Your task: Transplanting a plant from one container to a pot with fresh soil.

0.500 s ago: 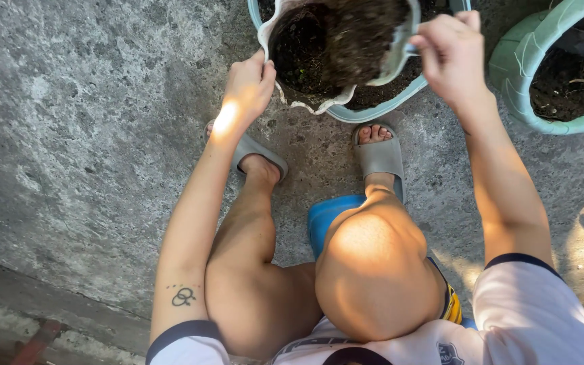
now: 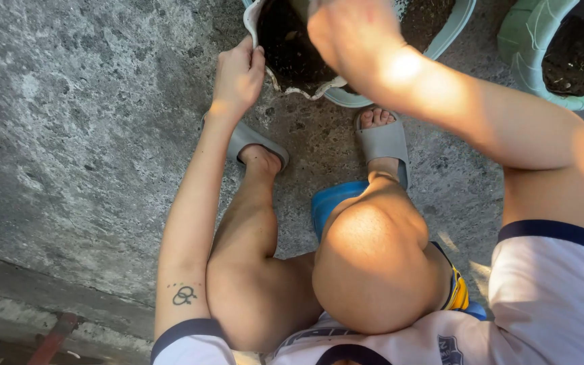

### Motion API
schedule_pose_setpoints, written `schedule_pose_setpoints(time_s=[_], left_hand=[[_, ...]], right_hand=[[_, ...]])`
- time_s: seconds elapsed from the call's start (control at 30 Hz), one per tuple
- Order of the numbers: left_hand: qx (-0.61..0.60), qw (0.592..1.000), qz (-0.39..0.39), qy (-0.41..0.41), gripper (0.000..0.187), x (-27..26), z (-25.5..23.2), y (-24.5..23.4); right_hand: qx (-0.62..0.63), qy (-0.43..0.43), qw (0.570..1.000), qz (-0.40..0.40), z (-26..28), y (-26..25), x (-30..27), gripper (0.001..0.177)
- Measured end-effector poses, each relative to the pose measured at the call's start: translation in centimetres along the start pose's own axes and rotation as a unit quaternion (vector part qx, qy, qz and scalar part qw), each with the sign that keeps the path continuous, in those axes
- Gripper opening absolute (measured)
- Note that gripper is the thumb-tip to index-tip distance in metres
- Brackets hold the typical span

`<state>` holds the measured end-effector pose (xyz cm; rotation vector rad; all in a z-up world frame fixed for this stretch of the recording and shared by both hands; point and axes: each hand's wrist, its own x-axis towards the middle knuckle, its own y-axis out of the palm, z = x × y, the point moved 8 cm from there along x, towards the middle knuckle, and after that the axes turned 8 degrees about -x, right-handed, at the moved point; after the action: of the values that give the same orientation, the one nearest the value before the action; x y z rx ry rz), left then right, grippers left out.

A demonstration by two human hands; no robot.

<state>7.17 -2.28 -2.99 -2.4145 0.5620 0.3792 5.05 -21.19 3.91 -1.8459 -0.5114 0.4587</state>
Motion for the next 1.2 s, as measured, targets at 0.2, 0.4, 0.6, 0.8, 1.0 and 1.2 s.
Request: schedule_pose_setpoints(time_s=[0.2, 0.4, 0.6, 0.8, 1.0, 1.2], left_hand=[[0.001, 1.000, -0.006, -0.020, 0.022, -0.1, -0.5, -0.4], [-0.003, 0.996, 0.007, -0.094, 0.028, -0.5, 1.4, -0.2], [-0.059, 0.993, -0.003, -0.101, 0.025, -1.3, 3.6, -0.7], [-0.119, 0.978, -0.011, -0.168, 0.023, -1.9, 5.1, -0.7], [-0.123, 0.980, -0.008, -0.158, 0.024, -1.8, 5.4, -0.6], [-0.086, 0.987, -0.023, -0.136, 0.025, -1.6, 5.4, -0.8]], right_hand=[[-0.022, 0.033, 0.998, -0.054, -7.8, -0.2, -7.8, 0.008], [-0.024, 0.173, 0.983, -0.064, -11.6, 3.0, -14.9, 0.009], [0.090, 0.271, 0.950, 0.131, -2.0, 21.3, -19.1, 0.026], [0.292, 0.370, 0.872, 0.134, 5.8, 24.8, -14.1, 0.030], [0.337, 0.397, 0.852, 0.052, 5.8, 25.2, -7.4, 0.026], [0.337, 0.389, 0.857, -0.015, 5.3, 26.2, -7.2, 0.020]])
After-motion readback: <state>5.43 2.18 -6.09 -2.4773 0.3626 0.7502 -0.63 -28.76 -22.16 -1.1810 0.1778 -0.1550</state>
